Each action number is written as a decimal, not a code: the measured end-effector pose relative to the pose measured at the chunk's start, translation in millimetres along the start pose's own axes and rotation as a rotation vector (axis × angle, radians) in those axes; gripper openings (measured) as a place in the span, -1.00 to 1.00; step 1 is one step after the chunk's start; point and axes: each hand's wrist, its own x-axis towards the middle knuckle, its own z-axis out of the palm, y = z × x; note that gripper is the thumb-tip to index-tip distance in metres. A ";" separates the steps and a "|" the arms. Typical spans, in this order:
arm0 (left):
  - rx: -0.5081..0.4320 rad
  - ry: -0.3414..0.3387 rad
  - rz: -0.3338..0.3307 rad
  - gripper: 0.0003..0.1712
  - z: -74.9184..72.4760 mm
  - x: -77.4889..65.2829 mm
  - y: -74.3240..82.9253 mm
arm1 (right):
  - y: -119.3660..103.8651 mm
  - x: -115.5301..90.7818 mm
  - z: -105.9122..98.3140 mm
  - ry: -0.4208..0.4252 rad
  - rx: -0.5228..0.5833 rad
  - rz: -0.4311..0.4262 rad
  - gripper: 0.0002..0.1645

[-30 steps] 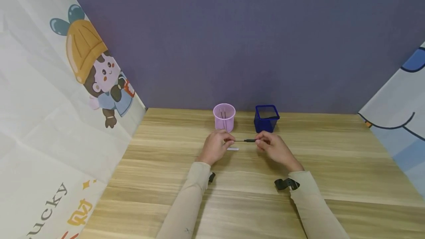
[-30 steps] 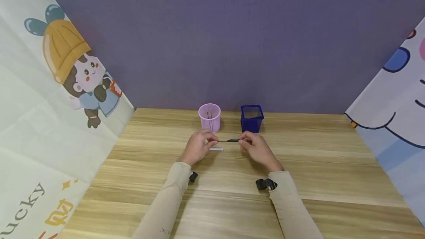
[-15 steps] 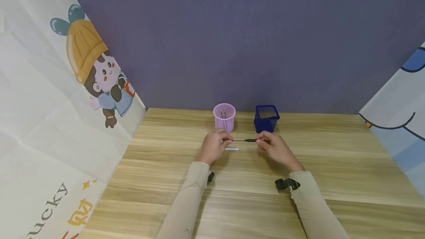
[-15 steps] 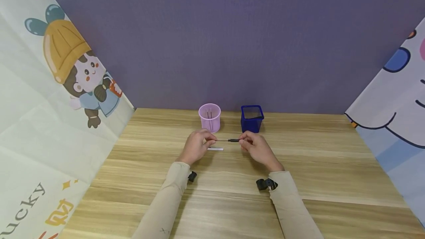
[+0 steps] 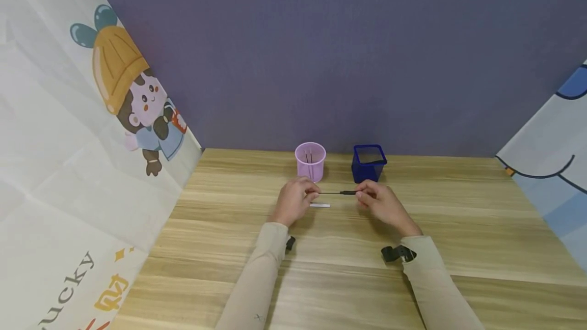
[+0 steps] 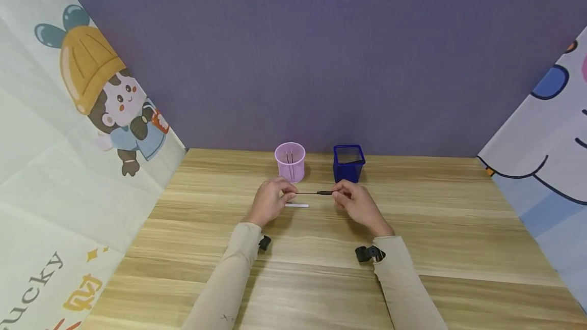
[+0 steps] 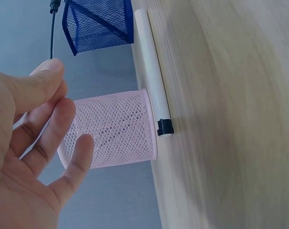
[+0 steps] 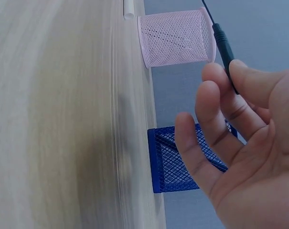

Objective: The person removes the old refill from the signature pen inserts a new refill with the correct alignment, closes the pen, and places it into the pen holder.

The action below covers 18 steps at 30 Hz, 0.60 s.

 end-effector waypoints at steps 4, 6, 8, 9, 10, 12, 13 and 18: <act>0.004 -0.002 -0.001 -0.95 -0.6 0.0 -0.4 | 0.0 -0.2 -0.8 0.005 0.004 0.006 -0.83; 0.004 -0.003 -0.002 -0.95 -0.7 -0.2 -0.6 | 0.8 -0.1 -1.0 0.007 0.004 0.009 -0.83; 0.001 0.000 -0.001 -0.95 -0.9 -0.5 -0.8 | 1.9 0.3 -1.4 0.007 0.003 0.011 -0.84; -0.001 0.003 -0.001 -0.95 -1.0 -0.6 -0.9 | 2.5 0.5 -1.6 0.007 0.001 0.009 -0.84; -0.003 0.005 -0.001 -0.95 -1.2 -0.8 -1.0 | 3.1 0.7 -1.8 0.008 -0.001 0.006 -0.85; -0.004 0.012 -0.001 -0.95 -1.4 -1.0 -1.3 | 4.2 1.1 -2.3 0.013 -0.001 0.003 -0.85; -0.004 0.014 -0.002 -0.95 -1.4 -1.1 -1.6 | 4.8 1.3 -2.6 0.013 -0.003 -0.001 -0.85; 0.001 0.016 -0.014 -0.94 -1.0 -1.1 -3.1 | 6.4 1.4 -3.8 0.018 -0.017 -0.011 -0.85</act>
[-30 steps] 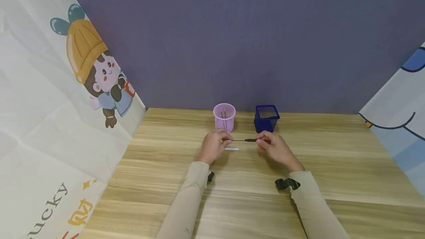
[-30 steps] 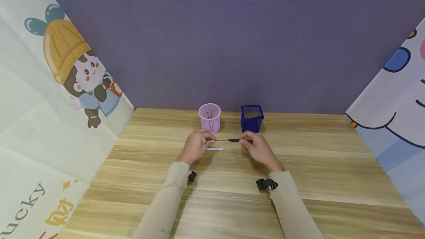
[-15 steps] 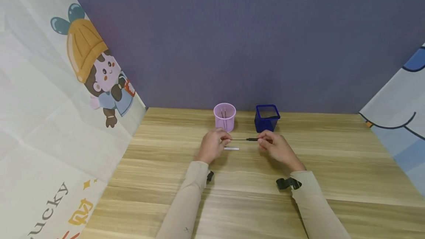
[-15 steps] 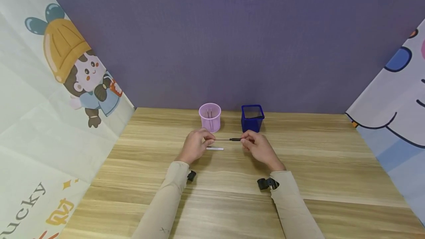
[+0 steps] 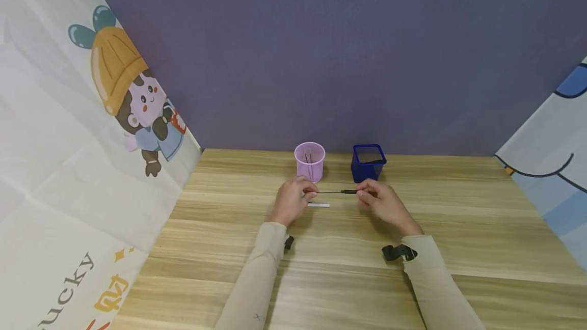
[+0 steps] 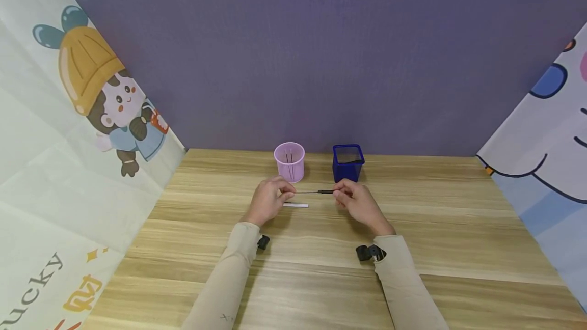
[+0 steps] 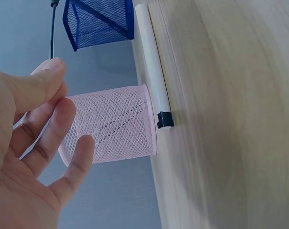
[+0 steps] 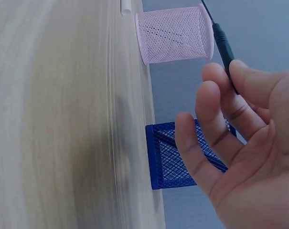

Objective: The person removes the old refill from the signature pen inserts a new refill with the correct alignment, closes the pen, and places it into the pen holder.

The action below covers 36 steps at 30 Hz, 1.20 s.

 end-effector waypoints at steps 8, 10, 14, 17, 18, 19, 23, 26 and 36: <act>-0.012 0.015 -0.001 -0.93 -0.8 0.6 -1.0 | -0.2 -0.3 0.8 -0.001 0.015 0.009 -0.81; -0.018 0.017 -0.001 -0.93 -0.6 0.7 -1.1 | -0.2 -0.4 0.7 0.000 0.020 0.008 -0.80; -0.019 0.015 -0.009 -0.93 -0.2 0.4 -1.7 | 0.1 -0.2 0.1 -0.001 0.006 0.003 -0.80; -0.022 0.012 -0.014 -0.92 -0.2 0.2 -2.0 | 0.0 -0.5 -0.5 -0.001 0.002 -0.001 -0.78; -0.022 0.012 -0.014 -0.92 -0.1 0.1 -2.2 | -0.1 -0.6 -0.7 0.000 0.002 -0.003 -0.78; -0.022 0.011 -0.014 -0.92 -0.2 0.0 -2.3 | 0.0 -0.7 -0.8 0.002 0.004 -0.005 -0.77; -0.016 0.012 -0.013 -0.92 0.1 -0.3 -3.3 | 0.6 -0.8 -1.5 0.008 -0.005 -0.023 -0.79; -0.016 0.014 -0.015 -0.91 -0.2 -0.4 -3.8 | 1.5 -0.4 -1.9 0.006 -0.007 -0.025 -0.81; -0.022 -0.002 -0.044 -0.90 -1.8 -0.4 -7.1 | 0.3 -0.8 -2.9 -0.002 -0.003 -0.001 -0.79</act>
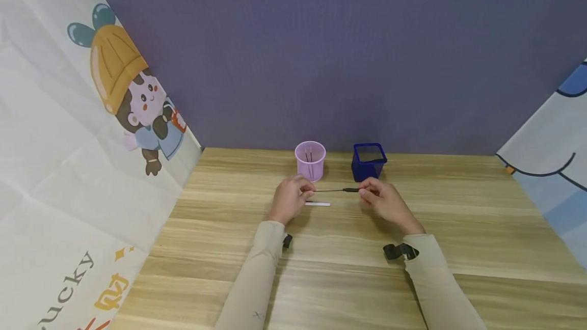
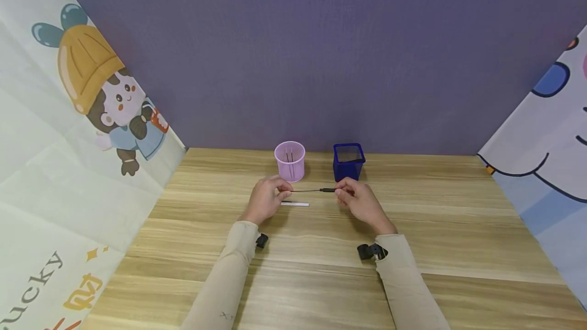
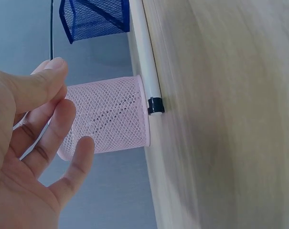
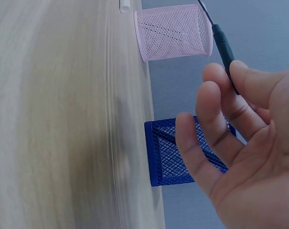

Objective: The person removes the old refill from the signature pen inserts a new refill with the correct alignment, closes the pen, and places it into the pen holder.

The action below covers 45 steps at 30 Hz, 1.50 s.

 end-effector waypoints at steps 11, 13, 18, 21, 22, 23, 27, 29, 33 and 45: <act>0.001 0.003 -0.009 -0.92 0.0 -0.7 -1.4 | 1.5 0.8 -0.8 0.000 0.006 0.006 -0.80; 0.000 0.001 -0.012 -0.92 -0.3 -0.4 -1.6 | 1.6 0.7 -1.2 -0.001 0.005 0.005 -0.80; 0.004 -0.006 -0.024 -0.92 -0.6 0.0 -2.5 | 3.7 0.6 -1.4 0.005 0.005 -0.006 -0.82; 0.012 -0.009 -0.028 -0.92 -0.2 0.0 -3.7 | 4.9 0.6 -1.2 0.011 0.005 -0.013 -0.80; 0.013 -0.010 -0.028 -0.92 0.0 0.1 -4.0 | 5.1 0.4 -1.2 0.013 0.006 -0.013 -0.79; 0.013 -0.010 -0.029 -0.92 0.1 0.1 -4.3 | 5.1 0.3 -1.5 0.012 0.005 -0.014 -0.79; 0.017 -0.011 -0.036 -0.92 0.7 0.0 -5.6 | 3.4 -0.2 -2.4 0.008 0.005 -0.010 -0.79; 0.020 -0.008 -0.039 -0.92 1.1 -0.2 -6.4 | 2.2 -0.5 -2.9 0.002 0.006 -0.005 -0.80; 0.027 0.000 -0.037 -0.93 1.8 -0.3 -7.5 | 1.4 -0.6 -3.7 -0.005 0.015 0.004 -0.79; 0.047 0.038 -0.020 -0.90 2.6 -0.9 -12.5 | 2.8 0.1 -2.3 -0.006 0.018 0.013 -0.75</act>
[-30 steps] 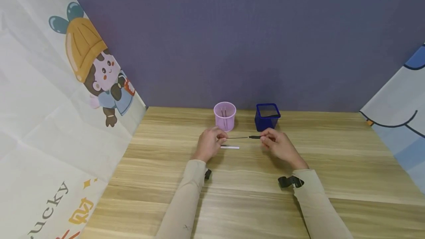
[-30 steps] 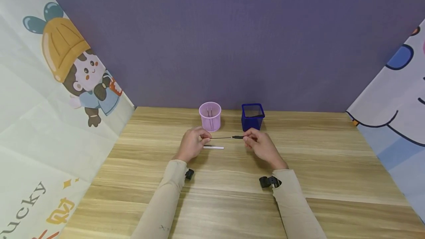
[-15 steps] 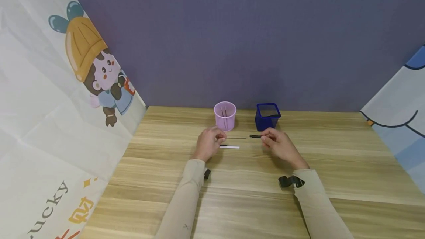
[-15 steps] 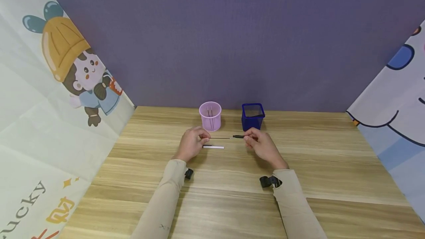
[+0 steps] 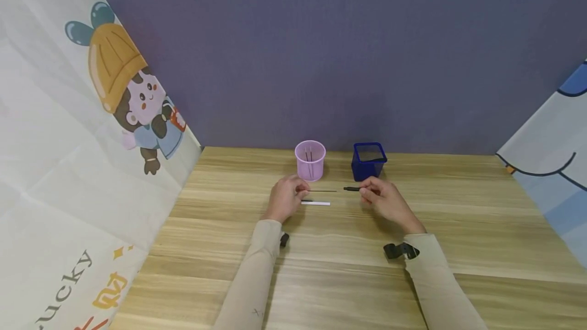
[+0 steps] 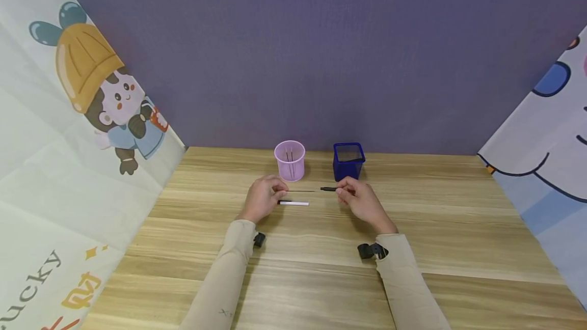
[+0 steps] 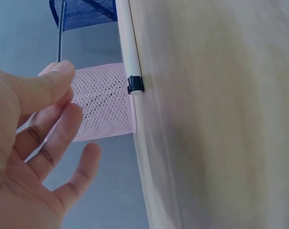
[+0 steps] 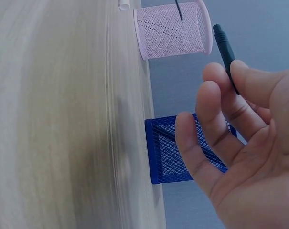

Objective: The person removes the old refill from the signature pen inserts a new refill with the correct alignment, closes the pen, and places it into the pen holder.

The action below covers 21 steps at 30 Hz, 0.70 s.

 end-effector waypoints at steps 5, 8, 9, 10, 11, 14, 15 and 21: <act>0.000 -0.014 -0.043 -0.90 1.5 1.1 -2.3 | 0.3 2.1 -1.4 -0.004 0.001 -0.004 -0.76; 0.003 -0.029 -0.073 -0.90 1.9 2.2 -3.2 | 1.2 3.5 -2.6 -0.003 -0.008 -0.005 -0.76; 0.003 -0.032 -0.080 -0.90 1.8 2.8 -3.2 | 1.3 3.9 -3.1 -0.004 -0.014 -0.003 -0.76; 0.003 -0.035 -0.086 -0.90 1.8 3.5 -3.3 | 1.4 4.5 -3.6 -0.004 -0.017 -0.002 -0.76; 0.004 -0.040 -0.087 -0.90 1.8 4.4 -3.4 | 1.1 5.0 -4.1 -0.005 -0.019 -0.001 -0.76; 0.004 -0.053 -0.092 -0.92 2.2 6.3 -4.2 | 0.4 6.5 -5.6 -0.013 -0.016 0.000 -0.75; 0.009 -0.055 -0.097 -0.92 2.3 6.7 -4.5 | 0.1 6.9 -5.9 -0.015 -0.013 -0.003 -0.75; 0.038 -0.089 -0.119 -0.91 4.5 7.1 -3.9 | -0.1 8.8 -5.1 -0.021 -0.010 0.006 -0.77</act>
